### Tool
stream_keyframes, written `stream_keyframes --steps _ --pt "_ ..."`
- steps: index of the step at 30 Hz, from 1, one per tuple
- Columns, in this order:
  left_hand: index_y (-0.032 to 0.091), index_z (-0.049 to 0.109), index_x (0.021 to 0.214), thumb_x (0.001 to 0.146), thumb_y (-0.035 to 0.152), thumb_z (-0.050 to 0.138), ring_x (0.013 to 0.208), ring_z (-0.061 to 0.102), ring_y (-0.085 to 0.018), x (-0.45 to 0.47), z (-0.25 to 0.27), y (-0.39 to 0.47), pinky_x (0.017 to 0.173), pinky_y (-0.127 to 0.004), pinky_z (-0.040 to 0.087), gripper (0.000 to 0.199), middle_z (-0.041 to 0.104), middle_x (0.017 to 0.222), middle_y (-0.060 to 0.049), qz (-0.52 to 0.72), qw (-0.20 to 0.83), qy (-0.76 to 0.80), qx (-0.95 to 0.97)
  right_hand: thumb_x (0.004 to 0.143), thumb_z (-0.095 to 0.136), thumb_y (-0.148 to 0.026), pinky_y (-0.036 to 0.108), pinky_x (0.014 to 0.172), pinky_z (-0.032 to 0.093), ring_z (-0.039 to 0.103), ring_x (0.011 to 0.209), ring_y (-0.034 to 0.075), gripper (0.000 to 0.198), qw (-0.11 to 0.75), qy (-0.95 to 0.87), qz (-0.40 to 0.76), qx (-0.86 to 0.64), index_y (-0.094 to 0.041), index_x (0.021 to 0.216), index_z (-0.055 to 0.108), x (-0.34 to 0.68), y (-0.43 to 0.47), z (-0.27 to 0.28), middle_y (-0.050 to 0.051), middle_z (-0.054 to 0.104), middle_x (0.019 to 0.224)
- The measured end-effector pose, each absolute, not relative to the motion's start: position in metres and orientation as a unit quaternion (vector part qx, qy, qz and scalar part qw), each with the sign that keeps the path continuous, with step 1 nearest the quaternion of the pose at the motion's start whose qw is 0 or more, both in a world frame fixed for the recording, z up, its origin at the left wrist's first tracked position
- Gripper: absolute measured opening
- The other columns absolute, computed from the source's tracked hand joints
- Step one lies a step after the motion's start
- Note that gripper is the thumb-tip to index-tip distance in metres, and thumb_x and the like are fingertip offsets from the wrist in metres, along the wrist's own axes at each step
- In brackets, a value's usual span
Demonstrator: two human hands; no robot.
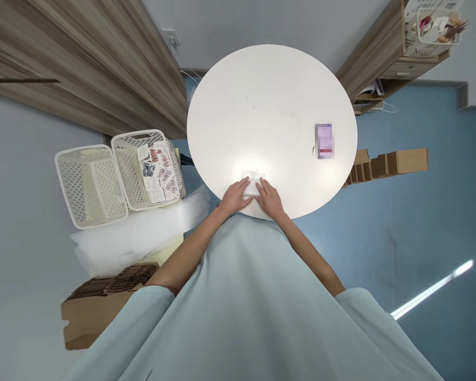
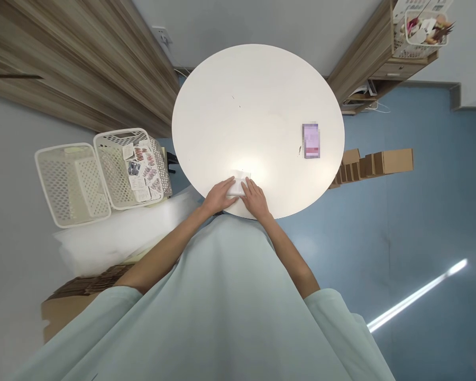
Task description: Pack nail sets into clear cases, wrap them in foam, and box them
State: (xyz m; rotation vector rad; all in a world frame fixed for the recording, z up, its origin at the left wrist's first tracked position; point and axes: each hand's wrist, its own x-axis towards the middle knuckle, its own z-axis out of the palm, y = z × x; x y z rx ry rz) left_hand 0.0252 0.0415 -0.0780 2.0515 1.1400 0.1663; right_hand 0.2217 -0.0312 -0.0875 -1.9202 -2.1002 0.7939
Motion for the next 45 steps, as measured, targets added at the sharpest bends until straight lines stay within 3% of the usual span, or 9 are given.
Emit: stream_keyframes --steps 10,15,19,23,28,32,36,40,45 --pt "0.026 0.066 0.147 0.098 0.051 0.071 0.142 0.061 -0.031 0.016 -0.068 0.054 0.121 -0.041 0.046 0.056 0.066 0.154 -0.008 0.045 0.453 0.512 0.729 0.114 0.039 -0.047 0.051 0.118 0.047 0.055 0.143 0.033 0.050 0.135 -0.683 0.286 -0.658 -0.022 0.154 0.058 0.229 -0.025 -0.085 0.012 0.057 0.163" --pt "0.023 0.075 0.122 0.102 0.056 0.062 0.114 0.071 -0.031 0.027 -0.064 0.071 0.101 -0.038 0.052 0.041 0.078 0.123 -0.011 0.055 0.429 0.551 0.714 0.116 0.035 -0.047 0.044 0.107 0.053 0.065 0.124 0.030 0.046 0.177 -0.639 0.299 -0.687 -0.021 0.139 0.064 0.228 0.002 -0.081 0.015 0.067 0.141" --pt "0.019 0.070 0.097 0.101 0.052 0.064 0.093 0.068 -0.028 0.041 -0.071 0.079 0.081 -0.035 0.049 0.033 0.074 0.100 -0.011 0.031 0.399 0.603 0.690 0.116 0.039 -0.047 0.039 0.099 0.054 0.068 0.110 0.027 0.044 0.168 -0.610 0.306 -0.712 -0.018 0.137 0.064 0.232 0.023 -0.081 0.015 0.064 0.135" --pt "0.020 0.065 0.092 0.100 0.046 0.068 0.097 0.066 -0.029 0.055 -0.076 0.085 0.081 -0.036 0.048 0.027 0.071 0.105 -0.012 0.007 0.381 0.633 0.674 0.114 0.046 -0.042 0.036 0.094 0.055 0.068 0.102 0.025 0.041 0.122 -0.592 0.320 -0.730 -0.015 0.141 0.062 0.241 0.046 -0.083 0.016 0.062 0.136" --pt "0.021 0.064 0.109 0.099 0.041 0.070 0.112 0.064 -0.031 0.066 -0.078 0.087 0.093 -0.040 0.050 0.023 0.067 0.120 -0.013 0.036 0.379 0.674 0.633 0.106 0.058 -0.029 0.042 0.109 0.049 0.056 0.131 0.032 0.050 0.084 -0.628 0.287 -0.719 -0.016 0.154 0.052 0.245 0.070 -0.076 0.018 0.058 0.147" --pt "0.022 0.056 0.131 0.094 0.039 0.078 0.121 0.065 -0.031 0.067 -0.078 0.083 0.100 -0.042 0.052 0.046 0.059 0.138 -0.015 0.075 0.379 0.705 0.594 0.105 0.052 -0.016 0.045 0.110 0.046 0.052 0.132 0.032 0.041 0.045 -0.687 0.277 -0.670 -0.019 0.145 0.063 0.241 0.075 -0.065 0.016 0.060 0.144" --pt "0.020 0.049 0.138 0.093 0.037 0.080 0.124 0.066 -0.030 0.065 -0.077 0.076 0.104 -0.042 0.051 0.058 0.059 0.140 -0.017 0.104 0.392 0.732 0.548 0.108 0.053 -0.023 0.045 0.109 0.046 0.056 0.126 0.032 0.039 0.040 -0.679 0.283 -0.676 -0.019 0.144 0.066 0.236 0.064 -0.061 0.017 0.062 0.138" --pt "0.020 0.045 0.140 0.092 0.026 0.079 0.113 0.070 -0.025 0.060 -0.079 0.067 0.101 -0.039 0.052 0.059 0.066 0.132 -0.013 0.128 0.431 0.714 0.538 0.108 0.057 -0.033 0.044 0.110 0.047 0.059 0.124 0.032 0.047 0.047 -0.664 0.307 -0.680 -0.014 0.151 0.061 0.228 0.045 -0.064 0.019 0.062 0.133" --pt "0.020 0.058 0.131 0.094 0.016 0.065 0.096 0.072 -0.022 0.033 -0.083 0.054 0.099 -0.041 0.055 0.038 0.066 0.134 -0.012 0.153 0.406 0.704 0.562 0.107 0.058 -0.037 0.043 0.109 0.050 0.059 0.124 0.032 0.052 0.050 -0.661 0.354 -0.659 -0.012 0.154 0.057 0.199 0.025 -0.068 0.019 0.062 0.132"
